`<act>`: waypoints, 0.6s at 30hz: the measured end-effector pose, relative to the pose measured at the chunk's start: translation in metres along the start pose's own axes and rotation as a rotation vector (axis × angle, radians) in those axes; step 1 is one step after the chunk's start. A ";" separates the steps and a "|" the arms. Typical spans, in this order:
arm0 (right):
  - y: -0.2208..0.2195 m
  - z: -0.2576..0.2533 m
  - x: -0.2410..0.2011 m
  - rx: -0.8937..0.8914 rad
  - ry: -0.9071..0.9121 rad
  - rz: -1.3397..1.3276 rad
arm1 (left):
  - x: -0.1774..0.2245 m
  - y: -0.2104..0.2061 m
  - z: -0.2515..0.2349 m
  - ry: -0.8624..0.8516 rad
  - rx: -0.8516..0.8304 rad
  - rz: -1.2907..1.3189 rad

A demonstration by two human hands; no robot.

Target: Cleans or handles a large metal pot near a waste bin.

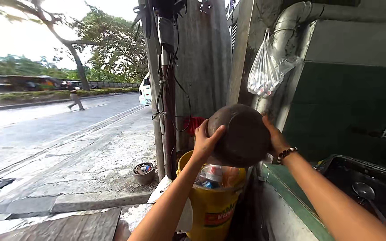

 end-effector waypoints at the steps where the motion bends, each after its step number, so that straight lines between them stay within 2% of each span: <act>1: -0.001 0.001 -0.002 0.002 0.015 0.008 | 0.003 0.001 0.002 -0.010 -0.004 -0.003; 9: -0.013 0.007 -0.008 0.026 -0.005 0.039 | 0.006 0.011 0.008 -0.003 0.003 0.000; 12: -0.010 0.017 0.007 0.026 0.072 0.046 | 0.010 0.016 0.029 -0.075 0.002 -0.073; 14: -0.006 0.025 0.025 0.030 0.113 0.033 | 0.017 0.020 0.049 -0.098 -0.058 -0.131; 18: -0.003 0.031 0.048 0.043 0.071 0.045 | 0.001 0.022 0.070 -0.028 -0.078 -0.139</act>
Point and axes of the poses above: each hand's wrist, its own z-axis away from the middle knuckle, its own y-axis out of the back of the hand, x = y × z, the point moved 4 cm from there along -z, towards the middle knuckle, and after that the axes turned 13 degrees about -y, right-handed, at the moved point
